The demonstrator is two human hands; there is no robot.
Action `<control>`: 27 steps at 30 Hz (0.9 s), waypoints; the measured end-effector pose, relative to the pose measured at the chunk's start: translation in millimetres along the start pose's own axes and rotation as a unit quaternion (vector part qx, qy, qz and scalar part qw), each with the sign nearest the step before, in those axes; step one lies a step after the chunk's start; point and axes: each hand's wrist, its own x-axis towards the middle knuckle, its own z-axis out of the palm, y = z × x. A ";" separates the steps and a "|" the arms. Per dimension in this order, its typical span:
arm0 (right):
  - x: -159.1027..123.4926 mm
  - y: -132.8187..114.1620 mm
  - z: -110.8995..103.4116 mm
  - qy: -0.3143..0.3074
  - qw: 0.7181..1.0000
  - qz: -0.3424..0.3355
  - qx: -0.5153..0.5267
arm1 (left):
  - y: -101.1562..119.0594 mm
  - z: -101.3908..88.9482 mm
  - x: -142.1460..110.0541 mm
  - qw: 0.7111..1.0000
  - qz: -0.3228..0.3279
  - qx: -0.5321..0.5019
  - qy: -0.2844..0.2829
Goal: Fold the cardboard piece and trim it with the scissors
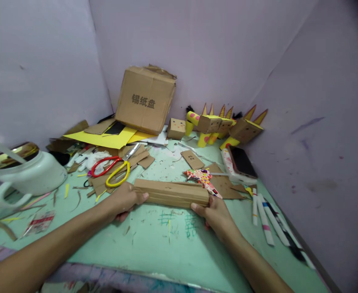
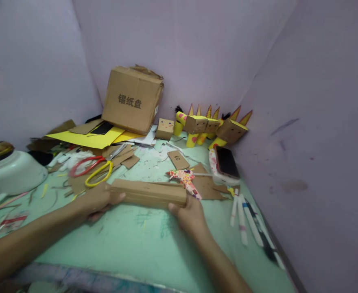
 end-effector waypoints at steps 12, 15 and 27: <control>-2.7 2.6 -3.3 0.015 0.997 -0.015 0.077 | -5.5 2.4 -3.0 0.996 0.027 -0.083 -0.005; 2.4 7.7 -0.5 0.027 0.996 -0.005 0.083 | -4.3 1.2 0.8 0.996 0.015 -0.089 -0.012; -17.5 6.7 -7.2 0.046 0.967 -0.086 0.235 | -34.4 -4.3 1.5 0.943 0.131 -0.307 0.004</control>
